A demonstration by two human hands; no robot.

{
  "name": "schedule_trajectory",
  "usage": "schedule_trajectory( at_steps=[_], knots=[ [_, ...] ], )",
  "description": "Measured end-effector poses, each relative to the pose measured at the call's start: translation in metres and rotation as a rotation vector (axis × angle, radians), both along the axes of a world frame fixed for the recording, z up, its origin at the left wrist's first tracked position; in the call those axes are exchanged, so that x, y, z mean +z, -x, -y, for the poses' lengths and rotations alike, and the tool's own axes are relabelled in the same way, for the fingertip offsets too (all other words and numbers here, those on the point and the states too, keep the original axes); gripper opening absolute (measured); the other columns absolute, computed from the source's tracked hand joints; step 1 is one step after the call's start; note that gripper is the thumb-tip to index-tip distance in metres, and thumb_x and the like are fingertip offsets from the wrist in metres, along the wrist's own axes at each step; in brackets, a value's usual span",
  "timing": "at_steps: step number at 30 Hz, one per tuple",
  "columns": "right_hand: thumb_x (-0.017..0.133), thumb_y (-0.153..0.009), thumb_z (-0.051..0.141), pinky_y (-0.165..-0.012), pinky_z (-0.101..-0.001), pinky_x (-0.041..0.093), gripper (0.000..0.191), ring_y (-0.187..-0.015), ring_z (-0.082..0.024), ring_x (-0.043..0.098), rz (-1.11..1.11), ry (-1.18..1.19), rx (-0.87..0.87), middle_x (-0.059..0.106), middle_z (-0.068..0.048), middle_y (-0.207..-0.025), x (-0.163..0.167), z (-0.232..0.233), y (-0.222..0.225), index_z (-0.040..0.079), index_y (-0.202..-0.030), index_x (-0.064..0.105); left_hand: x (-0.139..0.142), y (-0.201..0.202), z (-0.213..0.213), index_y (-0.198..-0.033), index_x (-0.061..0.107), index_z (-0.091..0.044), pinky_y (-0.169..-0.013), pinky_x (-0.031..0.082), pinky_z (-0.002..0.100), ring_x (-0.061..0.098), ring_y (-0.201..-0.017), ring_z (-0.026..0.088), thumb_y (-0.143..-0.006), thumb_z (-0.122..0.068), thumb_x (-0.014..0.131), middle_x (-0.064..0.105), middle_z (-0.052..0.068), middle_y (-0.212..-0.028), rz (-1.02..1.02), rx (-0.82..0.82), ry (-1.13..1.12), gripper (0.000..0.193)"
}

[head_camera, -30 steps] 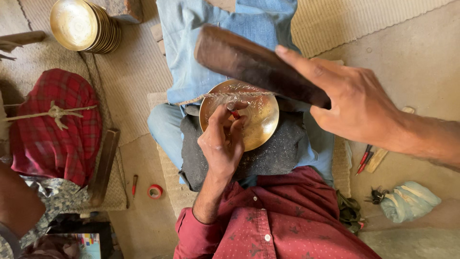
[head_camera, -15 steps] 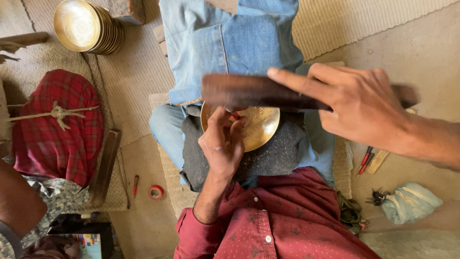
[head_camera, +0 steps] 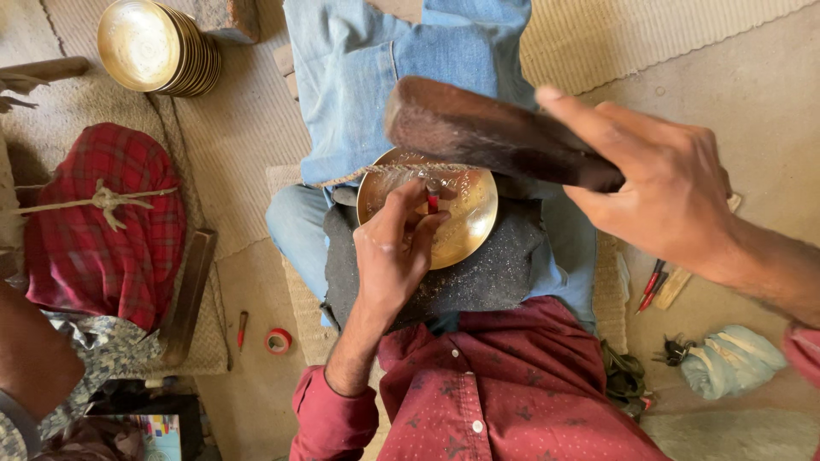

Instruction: The person sits on the floor with a brass bowl on their lap and repeatedly strikes a punch held against the bowl using a wooden mallet, repositioning the punch around the bowl's surface to shape or decorate it.

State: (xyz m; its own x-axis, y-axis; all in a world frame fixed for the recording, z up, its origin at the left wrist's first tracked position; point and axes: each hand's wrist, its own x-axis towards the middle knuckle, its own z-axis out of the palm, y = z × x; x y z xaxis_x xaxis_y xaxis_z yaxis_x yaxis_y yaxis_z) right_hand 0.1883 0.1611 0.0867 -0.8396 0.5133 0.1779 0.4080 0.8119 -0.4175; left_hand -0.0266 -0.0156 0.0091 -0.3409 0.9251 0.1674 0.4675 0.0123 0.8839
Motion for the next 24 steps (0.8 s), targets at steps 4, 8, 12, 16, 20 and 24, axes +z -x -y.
schedule_trajectory(
  at_steps=[4,8,12,16,20,24],
  knots=[
    [0.077,-0.093,0.004,-0.079,-0.0350,0.059,0.079,-0.091,-0.022,0.069,-0.298,0.196,-0.053,0.066,-0.008,-0.109,-0.012,0.007,-0.006,0.023,-0.161,0.040,0.000,0.001,-0.002,-0.127,0.054,-0.001,-0.067,0.061,0.027,0.079,-0.085,0.018,-0.092,0.006,0.074,0.076,0.009,-0.113,-0.004,-0.022,-0.023,0.041],
    [0.078,-0.083,-0.002,-0.057,-0.0329,0.055,0.082,-0.071,-0.018,0.069,0.056,0.025,-0.004,0.070,-0.002,-0.089,-0.020,0.012,-0.003,0.031,-0.153,0.049,-0.003,0.001,-0.002,-0.120,0.059,-0.005,-0.064,0.056,0.031,0.076,-0.076,0.020,-0.092,0.002,0.080,0.075,0.009,-0.098,-0.092,0.018,0.077,0.036],
    [0.073,-0.081,-0.001,-0.057,-0.0338,0.057,0.087,-0.075,-0.018,0.070,0.422,-0.090,0.031,0.072,0.000,-0.093,-0.016,0.009,0.004,0.035,-0.154,0.044,-0.003,0.001,-0.001,-0.126,0.055,-0.002,-0.064,0.057,0.031,0.076,-0.078,0.021,-0.091,0.003,0.075,0.075,0.013,-0.107,-0.021,0.001,-0.044,0.040],
    [0.067,-0.087,0.001,-0.062,-0.0316,0.060,0.085,-0.082,-0.016,0.072,0.644,-0.072,0.006,0.073,0.003,-0.101,-0.009,0.007,0.011,0.041,-0.157,0.038,-0.003,0.001,-0.001,-0.123,0.061,-0.004,-0.062,0.054,0.034,0.072,-0.072,0.024,-0.089,0.002,0.079,0.071,0.012,-0.089,-0.081,0.017,0.047,0.039],
    [0.061,-0.090,0.001,-0.065,-0.0314,0.061,0.085,-0.088,-0.016,0.073,0.769,-0.049,-0.010,0.073,0.003,-0.108,-0.006,0.007,0.011,0.044,-0.158,0.032,-0.003,0.001,-0.002,-0.119,0.060,-0.005,-0.065,0.055,0.035,0.073,-0.075,0.025,-0.090,0.001,0.080,0.072,0.011,-0.090,-0.085,0.017,0.090,0.036],
    [0.060,-0.091,0.001,-0.061,-0.0288,0.060,0.085,-0.086,-0.016,0.073,0.755,-0.090,0.009,0.073,0.003,-0.109,-0.012,0.004,0.008,0.043,-0.159,0.032,-0.002,0.000,-0.001,-0.124,0.057,-0.003,-0.068,0.057,0.035,0.075,-0.083,0.026,-0.089,0.002,0.076,0.071,0.013,-0.098,-0.061,0.017,-0.025,0.041]
  ],
)
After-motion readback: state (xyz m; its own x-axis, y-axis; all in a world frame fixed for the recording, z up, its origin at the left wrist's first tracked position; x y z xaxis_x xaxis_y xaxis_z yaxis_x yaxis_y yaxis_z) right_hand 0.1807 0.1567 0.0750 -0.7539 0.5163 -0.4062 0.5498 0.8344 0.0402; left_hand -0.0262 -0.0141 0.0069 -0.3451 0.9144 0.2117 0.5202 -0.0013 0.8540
